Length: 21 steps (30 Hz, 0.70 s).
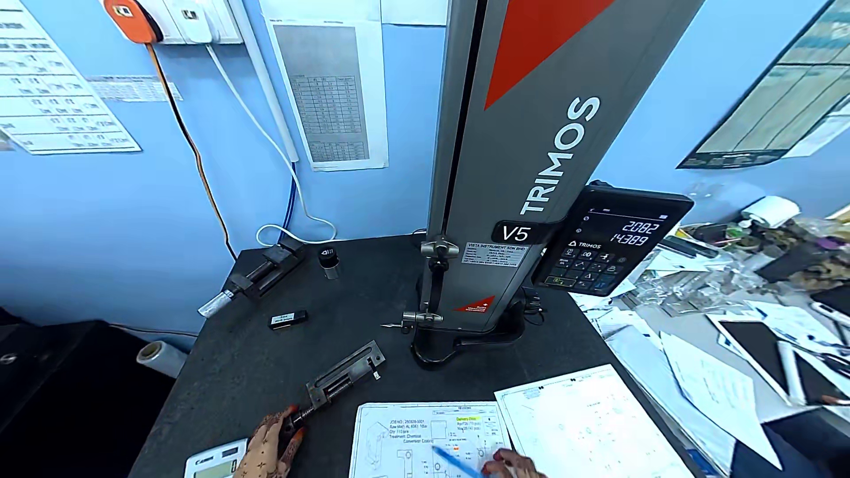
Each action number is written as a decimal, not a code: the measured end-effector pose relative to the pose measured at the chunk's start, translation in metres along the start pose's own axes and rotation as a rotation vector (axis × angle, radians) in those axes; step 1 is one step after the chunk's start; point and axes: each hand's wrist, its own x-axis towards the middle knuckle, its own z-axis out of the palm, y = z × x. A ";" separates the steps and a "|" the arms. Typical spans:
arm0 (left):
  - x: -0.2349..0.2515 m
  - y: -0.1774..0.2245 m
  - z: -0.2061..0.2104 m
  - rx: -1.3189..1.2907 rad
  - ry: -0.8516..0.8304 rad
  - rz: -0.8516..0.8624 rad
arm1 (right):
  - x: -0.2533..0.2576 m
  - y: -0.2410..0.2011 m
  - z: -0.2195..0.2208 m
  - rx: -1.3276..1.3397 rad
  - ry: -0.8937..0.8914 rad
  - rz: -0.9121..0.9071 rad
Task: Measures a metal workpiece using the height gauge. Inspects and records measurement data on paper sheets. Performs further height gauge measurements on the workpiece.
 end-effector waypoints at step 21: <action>-0.044 0.016 0.016 0.097 0.120 -0.056 | 0.171 -0.155 0.096 0.038 -0.116 0.075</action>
